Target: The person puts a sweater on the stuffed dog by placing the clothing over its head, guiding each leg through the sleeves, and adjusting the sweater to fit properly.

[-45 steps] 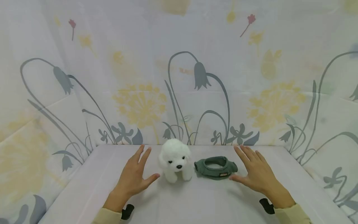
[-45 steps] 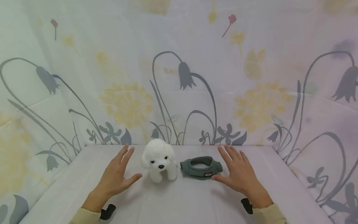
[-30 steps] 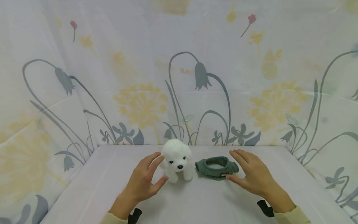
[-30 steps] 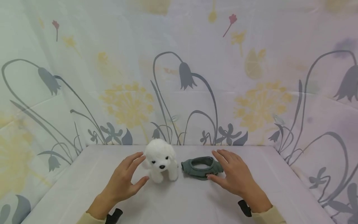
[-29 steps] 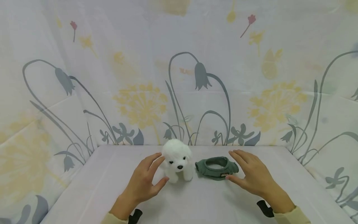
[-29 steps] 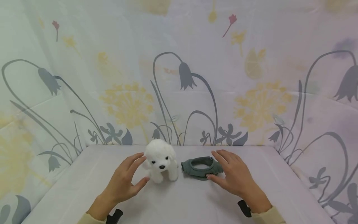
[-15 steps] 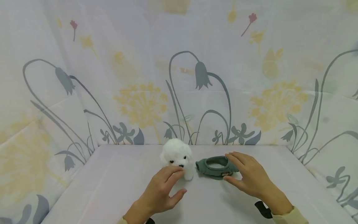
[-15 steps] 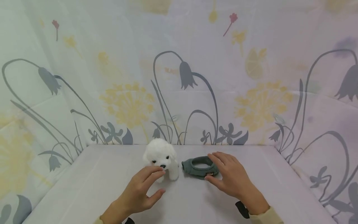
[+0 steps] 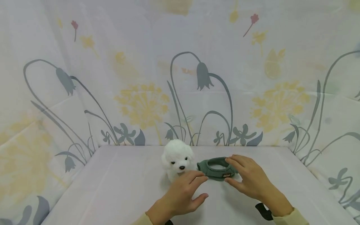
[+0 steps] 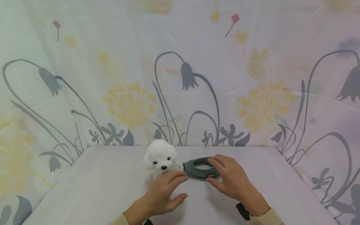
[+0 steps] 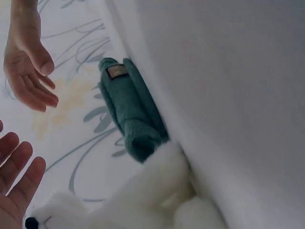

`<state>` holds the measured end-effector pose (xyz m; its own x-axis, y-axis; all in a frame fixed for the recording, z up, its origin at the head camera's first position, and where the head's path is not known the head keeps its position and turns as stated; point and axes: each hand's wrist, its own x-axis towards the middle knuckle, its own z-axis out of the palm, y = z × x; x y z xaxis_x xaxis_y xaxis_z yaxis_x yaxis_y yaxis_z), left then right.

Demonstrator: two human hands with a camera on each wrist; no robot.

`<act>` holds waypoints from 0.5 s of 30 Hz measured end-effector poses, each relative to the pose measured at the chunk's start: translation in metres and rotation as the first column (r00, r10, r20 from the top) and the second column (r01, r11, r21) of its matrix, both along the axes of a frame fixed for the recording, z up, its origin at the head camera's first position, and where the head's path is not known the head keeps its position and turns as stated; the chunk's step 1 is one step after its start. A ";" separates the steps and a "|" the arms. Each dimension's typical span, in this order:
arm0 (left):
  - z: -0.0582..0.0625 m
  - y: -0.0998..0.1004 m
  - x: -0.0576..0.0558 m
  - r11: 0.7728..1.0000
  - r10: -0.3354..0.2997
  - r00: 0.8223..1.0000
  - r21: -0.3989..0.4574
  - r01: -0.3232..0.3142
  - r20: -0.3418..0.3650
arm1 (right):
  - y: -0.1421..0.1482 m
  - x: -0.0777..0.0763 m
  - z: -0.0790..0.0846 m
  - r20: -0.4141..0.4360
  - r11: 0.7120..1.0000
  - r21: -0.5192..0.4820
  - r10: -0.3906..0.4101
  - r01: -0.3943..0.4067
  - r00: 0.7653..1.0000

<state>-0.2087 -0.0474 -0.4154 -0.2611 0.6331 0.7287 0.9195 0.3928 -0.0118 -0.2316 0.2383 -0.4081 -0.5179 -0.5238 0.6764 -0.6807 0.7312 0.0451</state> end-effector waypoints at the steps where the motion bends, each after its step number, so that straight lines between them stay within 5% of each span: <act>1: -0.001 0.002 -0.001 1.000 0.001 1.000 -0.002 0.000 0.018 | 0.000 0.000 0.000 0.001 1.000 0.003 0.000 0.000 1.000; 15: -0.008 0.031 -0.023 0.999 0.032 0.985 -0.044 -0.025 0.169 | 0.001 -0.005 -0.008 0.006 1.000 0.017 -0.007 0.007 1.000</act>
